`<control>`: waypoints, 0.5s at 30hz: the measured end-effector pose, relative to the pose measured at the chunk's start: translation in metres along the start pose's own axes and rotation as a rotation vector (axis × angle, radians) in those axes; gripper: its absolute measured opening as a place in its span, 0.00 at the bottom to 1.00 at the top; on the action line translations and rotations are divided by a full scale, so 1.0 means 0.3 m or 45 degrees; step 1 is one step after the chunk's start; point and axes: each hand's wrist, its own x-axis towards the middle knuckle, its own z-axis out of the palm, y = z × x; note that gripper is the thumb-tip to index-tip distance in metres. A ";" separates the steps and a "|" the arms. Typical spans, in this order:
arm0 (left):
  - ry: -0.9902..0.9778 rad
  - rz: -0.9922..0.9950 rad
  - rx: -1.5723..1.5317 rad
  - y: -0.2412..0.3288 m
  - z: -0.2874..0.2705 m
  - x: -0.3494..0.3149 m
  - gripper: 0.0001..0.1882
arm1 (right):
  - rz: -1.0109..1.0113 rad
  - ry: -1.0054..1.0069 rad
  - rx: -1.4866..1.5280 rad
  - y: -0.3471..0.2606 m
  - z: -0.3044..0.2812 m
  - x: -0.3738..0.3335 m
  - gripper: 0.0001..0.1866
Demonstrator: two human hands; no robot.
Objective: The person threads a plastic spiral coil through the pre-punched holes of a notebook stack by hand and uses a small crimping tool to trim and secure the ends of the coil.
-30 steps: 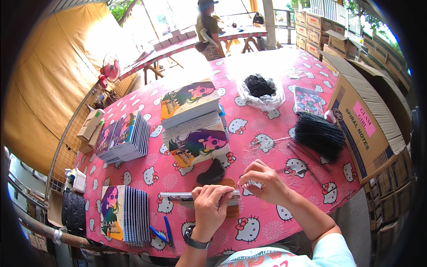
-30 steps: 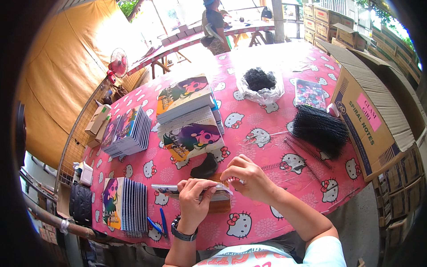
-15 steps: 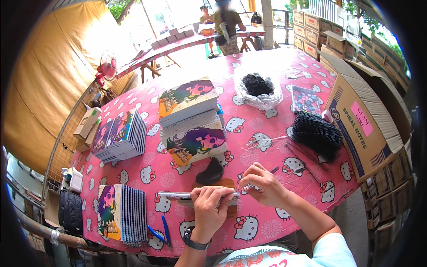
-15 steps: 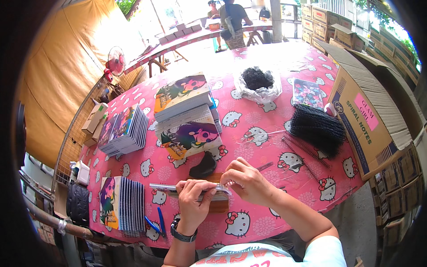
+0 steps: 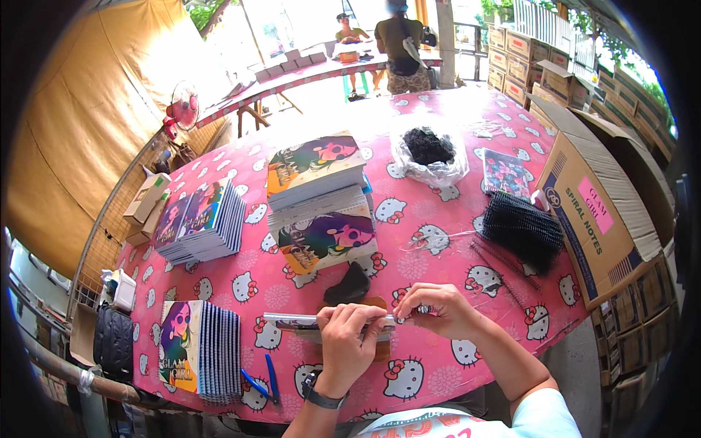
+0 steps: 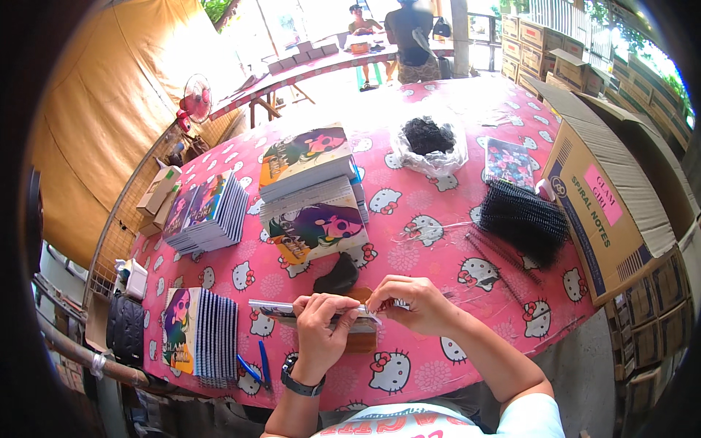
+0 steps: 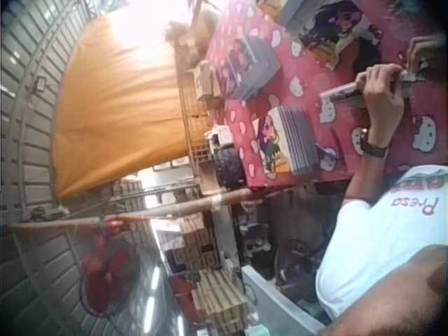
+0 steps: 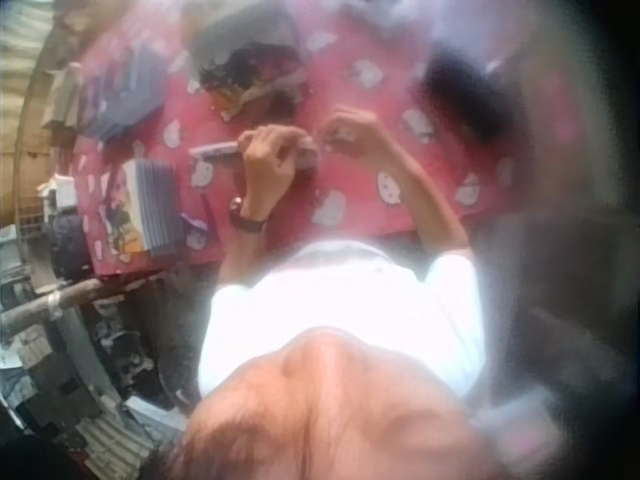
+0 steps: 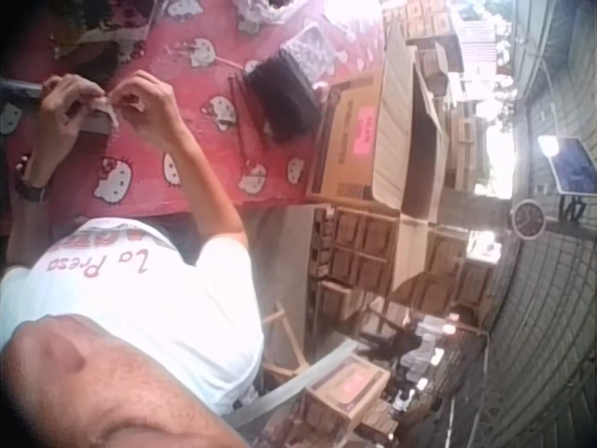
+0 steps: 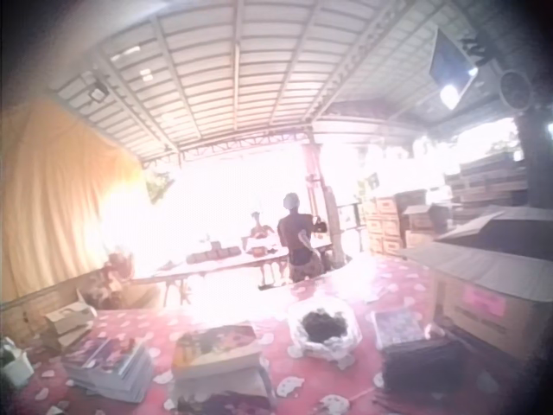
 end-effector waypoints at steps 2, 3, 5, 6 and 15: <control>0.015 0.007 0.003 0.001 0.000 -0.003 0.04 | 0.035 0.008 -0.032 -0.012 0.004 -0.002 0.13; 0.019 0.013 0.006 0.002 0.000 -0.003 0.04 | 0.044 0.022 -0.049 -0.019 0.012 -0.003 0.13; 0.029 0.029 0.011 -0.001 0.002 -0.006 0.04 | 0.019 0.045 -0.102 -0.019 0.017 -0.005 0.13; 0.034 0.040 0.014 -0.005 0.004 -0.008 0.04 | 0.009 0.031 -0.138 -0.021 0.015 -0.007 0.14; -0.147 0.185 0.046 0.002 -0.027 -0.043 0.11 | 0.161 -0.195 -0.433 -0.159 0.011 -0.003 0.24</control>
